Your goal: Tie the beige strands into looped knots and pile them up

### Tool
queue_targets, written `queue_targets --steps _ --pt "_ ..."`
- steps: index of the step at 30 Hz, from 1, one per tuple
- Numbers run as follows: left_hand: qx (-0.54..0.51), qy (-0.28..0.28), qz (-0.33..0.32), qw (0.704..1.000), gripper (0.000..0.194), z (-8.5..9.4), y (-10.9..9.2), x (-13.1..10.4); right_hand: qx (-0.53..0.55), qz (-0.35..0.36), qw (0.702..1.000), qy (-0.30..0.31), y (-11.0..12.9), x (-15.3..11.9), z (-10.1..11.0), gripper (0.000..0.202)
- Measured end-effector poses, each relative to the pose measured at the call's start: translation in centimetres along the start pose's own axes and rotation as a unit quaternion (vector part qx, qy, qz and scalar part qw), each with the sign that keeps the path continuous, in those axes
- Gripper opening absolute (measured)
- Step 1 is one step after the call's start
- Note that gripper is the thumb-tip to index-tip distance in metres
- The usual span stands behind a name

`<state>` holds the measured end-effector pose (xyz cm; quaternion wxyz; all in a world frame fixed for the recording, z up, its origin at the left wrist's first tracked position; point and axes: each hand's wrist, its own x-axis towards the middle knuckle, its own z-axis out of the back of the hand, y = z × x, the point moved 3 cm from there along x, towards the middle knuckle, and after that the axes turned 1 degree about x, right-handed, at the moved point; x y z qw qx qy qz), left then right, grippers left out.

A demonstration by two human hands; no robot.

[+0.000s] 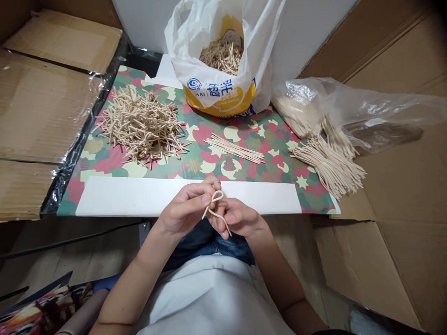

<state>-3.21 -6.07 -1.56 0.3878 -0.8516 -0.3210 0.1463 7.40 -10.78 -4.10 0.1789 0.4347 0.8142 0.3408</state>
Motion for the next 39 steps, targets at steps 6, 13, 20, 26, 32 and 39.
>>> queue_targets --steps 6,13,20,26,32,39 --pt "-0.016 0.012 0.016 1.000 0.021 0.1 0.4 -0.2 0.037 0.073 0.993 -0.090 0.6 -0.6 -0.1 0.007" --pt "-0.005 0.002 -0.005 1.000 0.018 -0.2 0.6 -0.3 0.009 0.131 0.980 -0.150 1.5 -0.3 -0.8 0.009" --pt "0.003 0.009 -0.016 1.000 0.020 -0.4 0.8 -0.4 -0.044 0.148 0.970 -0.188 1.4 -0.1 -1.3 0.013" --pt "0.034 0.003 -0.021 0.999 0.021 -0.6 0.7 -0.4 -0.057 0.140 0.968 -0.200 1.3 -0.2 -1.9 0.014" --pt "0.081 -0.025 -0.052 0.995 0.024 -0.8 0.5 -0.4 -0.040 0.135 0.960 -0.241 0.9 -0.1 -2.4 0.015" --pt "0.106 -0.077 -0.072 0.989 0.022 -0.7 0.6 -0.9 -0.044 0.131 0.957 -0.257 1.0 -0.1 -2.9 0.012"
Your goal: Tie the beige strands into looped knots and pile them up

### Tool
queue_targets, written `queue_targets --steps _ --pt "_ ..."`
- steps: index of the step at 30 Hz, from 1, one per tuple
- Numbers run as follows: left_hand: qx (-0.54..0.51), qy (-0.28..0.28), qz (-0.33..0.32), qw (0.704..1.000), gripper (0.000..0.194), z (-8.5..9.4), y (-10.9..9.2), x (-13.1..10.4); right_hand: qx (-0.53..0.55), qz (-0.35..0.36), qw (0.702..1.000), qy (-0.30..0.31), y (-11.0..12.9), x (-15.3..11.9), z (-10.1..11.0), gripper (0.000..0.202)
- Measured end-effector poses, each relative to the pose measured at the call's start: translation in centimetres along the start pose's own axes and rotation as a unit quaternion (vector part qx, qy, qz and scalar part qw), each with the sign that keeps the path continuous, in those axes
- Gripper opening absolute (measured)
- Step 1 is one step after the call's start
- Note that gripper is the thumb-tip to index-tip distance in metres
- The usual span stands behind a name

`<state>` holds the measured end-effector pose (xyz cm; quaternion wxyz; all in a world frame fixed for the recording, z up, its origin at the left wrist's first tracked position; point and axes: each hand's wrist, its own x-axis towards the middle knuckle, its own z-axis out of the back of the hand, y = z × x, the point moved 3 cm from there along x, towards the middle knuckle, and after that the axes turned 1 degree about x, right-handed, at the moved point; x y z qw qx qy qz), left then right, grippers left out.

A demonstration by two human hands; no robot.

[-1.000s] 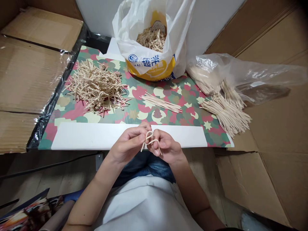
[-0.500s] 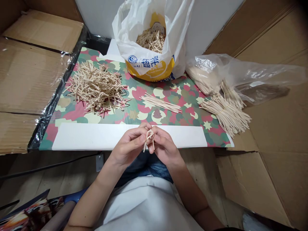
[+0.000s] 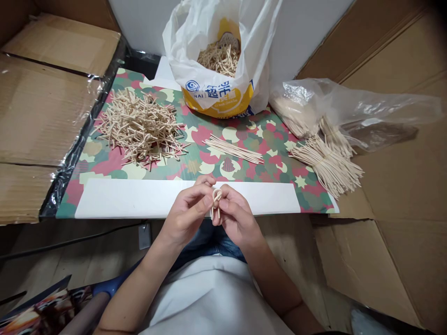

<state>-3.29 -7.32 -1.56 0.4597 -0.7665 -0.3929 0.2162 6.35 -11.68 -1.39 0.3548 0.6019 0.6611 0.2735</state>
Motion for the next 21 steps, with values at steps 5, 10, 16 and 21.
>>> queue_targets --steps 5,10,16,21 --pt "-0.018 -0.007 -0.005 1.000 0.021 -0.2 0.0 -0.2 0.021 -0.035 0.998 0.038 0.0 -0.1 0.1 0.011" --pt "0.012 -0.020 -0.021 1.000 0.021 -0.5 0.0 -0.3 0.033 -0.041 0.998 0.034 -0.1 0.0 0.0 0.010" --pt "0.118 -0.093 -0.093 0.984 0.015 -0.3 -0.1 -0.5 -0.088 0.106 0.988 -0.069 -0.2 -0.3 0.2 0.013" --pt "0.278 -0.048 -0.150 0.948 0.003 -0.1 -1.7 -0.3 -0.367 0.329 0.866 -0.083 0.9 -1.4 0.6 0.011"
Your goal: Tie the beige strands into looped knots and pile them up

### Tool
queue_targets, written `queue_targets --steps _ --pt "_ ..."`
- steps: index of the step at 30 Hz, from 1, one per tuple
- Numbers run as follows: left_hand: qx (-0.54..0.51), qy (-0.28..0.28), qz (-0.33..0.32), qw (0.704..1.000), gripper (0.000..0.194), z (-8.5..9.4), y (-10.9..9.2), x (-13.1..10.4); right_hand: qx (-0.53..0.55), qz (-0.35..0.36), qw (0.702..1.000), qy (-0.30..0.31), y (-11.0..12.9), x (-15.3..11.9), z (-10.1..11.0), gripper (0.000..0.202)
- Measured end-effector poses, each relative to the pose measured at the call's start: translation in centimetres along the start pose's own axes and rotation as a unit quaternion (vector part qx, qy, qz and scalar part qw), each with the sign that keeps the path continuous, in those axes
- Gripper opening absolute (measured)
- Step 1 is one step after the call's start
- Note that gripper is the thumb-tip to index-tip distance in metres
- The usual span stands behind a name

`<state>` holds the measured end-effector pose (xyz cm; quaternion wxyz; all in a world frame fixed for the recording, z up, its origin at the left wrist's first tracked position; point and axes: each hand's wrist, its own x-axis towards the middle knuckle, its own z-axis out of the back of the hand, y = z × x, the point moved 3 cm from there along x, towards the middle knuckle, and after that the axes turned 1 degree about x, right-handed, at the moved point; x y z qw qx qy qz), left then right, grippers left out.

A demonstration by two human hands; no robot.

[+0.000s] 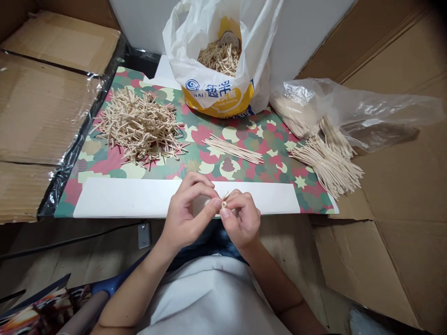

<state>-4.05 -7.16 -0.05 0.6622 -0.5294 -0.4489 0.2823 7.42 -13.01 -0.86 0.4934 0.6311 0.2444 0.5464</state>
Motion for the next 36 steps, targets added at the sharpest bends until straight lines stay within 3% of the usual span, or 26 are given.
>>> queue_targets --steps 5,9,14,19,26,31,36 --pt "0.103 0.142 -0.048 0.983 0.004 1.0 -1.6 1.2 -0.135 0.127 0.979 0.081 1.0 0.9 1.2 0.021" --pt "0.159 0.194 -0.069 0.966 0.005 1.4 -2.5 1.8 -0.194 0.172 0.956 0.135 1.6 1.4 1.6 0.019" --pt "0.210 0.239 -0.088 0.944 0.004 1.5 -2.8 2.1 -0.188 0.119 0.955 0.196 1.7 1.9 1.9 0.015" --pt "0.232 0.286 -0.095 0.925 0.008 1.6 -2.6 2.3 -0.172 0.039 0.940 0.294 1.7 2.9 2.1 0.014" --pt "0.204 0.299 -0.076 0.929 0.009 1.6 -2.2 2.3 -0.154 -0.065 0.918 0.360 1.5 3.6 2.5 0.011" --pt "0.151 0.256 -0.064 0.953 0.006 1.6 -2.2 2.3 -0.159 -0.135 0.908 0.363 1.1 3.8 2.8 0.009" --pt "0.054 0.222 -0.012 0.973 0.008 1.2 -1.6 1.9 -0.112 -0.119 0.922 0.351 1.1 3.6 2.5 0.007"
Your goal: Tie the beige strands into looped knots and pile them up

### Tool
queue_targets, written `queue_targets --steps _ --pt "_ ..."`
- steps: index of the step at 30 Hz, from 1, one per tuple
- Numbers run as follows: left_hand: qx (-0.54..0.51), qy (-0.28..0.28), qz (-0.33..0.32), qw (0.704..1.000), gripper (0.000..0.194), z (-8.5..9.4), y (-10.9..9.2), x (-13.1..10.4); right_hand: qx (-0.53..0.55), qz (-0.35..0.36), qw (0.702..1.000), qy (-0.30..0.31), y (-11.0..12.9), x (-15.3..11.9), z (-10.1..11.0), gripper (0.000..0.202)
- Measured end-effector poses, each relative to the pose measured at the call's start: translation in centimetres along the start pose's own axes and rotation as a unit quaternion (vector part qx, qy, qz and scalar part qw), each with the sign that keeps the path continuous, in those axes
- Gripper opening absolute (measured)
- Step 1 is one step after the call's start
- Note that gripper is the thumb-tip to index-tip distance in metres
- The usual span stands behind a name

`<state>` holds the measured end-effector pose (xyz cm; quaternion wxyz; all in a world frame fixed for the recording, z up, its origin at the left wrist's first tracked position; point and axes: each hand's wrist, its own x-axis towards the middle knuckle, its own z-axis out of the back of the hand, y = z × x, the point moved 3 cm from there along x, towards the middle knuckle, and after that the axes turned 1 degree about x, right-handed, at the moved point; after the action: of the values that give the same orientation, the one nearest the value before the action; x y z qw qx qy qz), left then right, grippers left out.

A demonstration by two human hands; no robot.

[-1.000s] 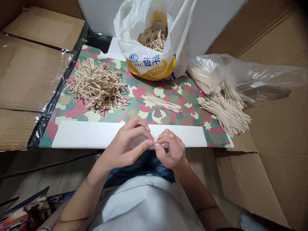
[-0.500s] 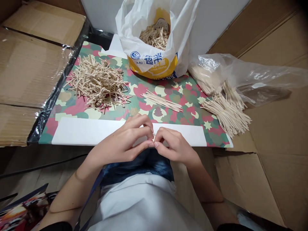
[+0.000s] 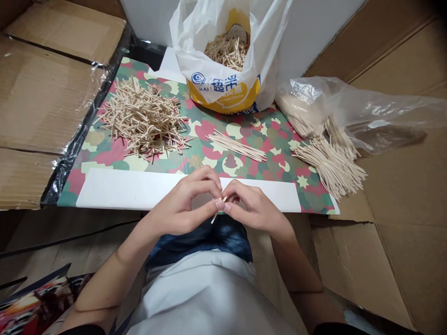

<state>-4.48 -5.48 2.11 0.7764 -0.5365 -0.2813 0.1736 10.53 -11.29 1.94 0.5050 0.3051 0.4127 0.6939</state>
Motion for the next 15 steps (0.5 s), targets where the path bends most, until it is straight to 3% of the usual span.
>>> queue_targets --steps 8,12,15 --pt "-0.244 -0.072 0.150 0.955 0.020 -2.1 2.5 -0.6 -0.028 0.028 0.993 -0.108 0.4 -0.2 -0.7 0.010" --pt "-0.194 -0.103 0.141 0.965 0.017 -2.6 2.4 -1.0 -0.009 0.016 0.992 -0.121 0.1 -0.3 -0.8 0.010" --pt "-0.054 -0.205 0.057 0.976 0.005 -2.4 1.7 -1.4 0.026 -0.011 0.992 -0.123 -0.2 -0.3 -0.8 0.011"
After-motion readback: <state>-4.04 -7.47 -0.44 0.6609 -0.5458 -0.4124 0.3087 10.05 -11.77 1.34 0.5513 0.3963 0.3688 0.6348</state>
